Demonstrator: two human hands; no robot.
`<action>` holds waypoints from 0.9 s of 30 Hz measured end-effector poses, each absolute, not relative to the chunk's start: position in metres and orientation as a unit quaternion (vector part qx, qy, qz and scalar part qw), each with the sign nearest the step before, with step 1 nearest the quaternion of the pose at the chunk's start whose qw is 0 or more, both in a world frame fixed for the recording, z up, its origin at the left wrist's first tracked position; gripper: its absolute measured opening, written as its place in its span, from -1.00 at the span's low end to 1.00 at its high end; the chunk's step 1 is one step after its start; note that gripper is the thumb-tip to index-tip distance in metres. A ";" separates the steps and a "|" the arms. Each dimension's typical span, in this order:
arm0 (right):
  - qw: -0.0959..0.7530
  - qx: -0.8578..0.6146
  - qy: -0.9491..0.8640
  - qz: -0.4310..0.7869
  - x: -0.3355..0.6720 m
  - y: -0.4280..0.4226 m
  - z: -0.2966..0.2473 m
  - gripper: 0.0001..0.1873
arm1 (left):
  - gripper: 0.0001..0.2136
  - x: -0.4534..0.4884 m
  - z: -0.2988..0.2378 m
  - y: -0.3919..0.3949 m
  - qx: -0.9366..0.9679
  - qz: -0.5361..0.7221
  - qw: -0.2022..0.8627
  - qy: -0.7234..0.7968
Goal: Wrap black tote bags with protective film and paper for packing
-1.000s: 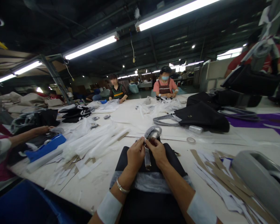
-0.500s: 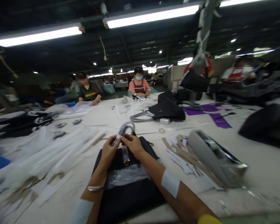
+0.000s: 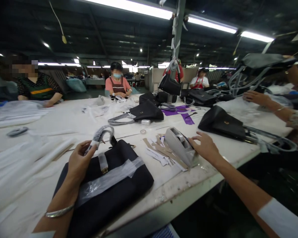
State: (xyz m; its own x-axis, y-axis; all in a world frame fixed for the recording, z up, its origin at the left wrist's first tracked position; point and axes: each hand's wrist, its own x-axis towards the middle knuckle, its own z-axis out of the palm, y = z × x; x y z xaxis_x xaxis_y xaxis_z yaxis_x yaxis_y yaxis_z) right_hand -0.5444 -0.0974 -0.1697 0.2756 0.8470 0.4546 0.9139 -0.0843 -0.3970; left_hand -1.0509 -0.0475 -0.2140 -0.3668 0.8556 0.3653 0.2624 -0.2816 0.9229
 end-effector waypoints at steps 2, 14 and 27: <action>0.317 -0.772 -0.549 0.049 -0.522 -0.110 -0.176 -0.61 | -0.54 -1.050 -0.214 -0.047 0.512 0.614 0.239 0.552; 0.524 -0.666 -0.432 0.309 -0.546 -0.138 -0.141 -0.65 | -0.51 -1.054 -0.217 -0.048 0.506 0.621 0.226 0.554; 0.562 -0.674 -0.284 0.387 -0.539 -0.186 -0.202 -0.68 | -0.51 -1.055 -0.223 -0.043 0.503 0.623 0.228 0.554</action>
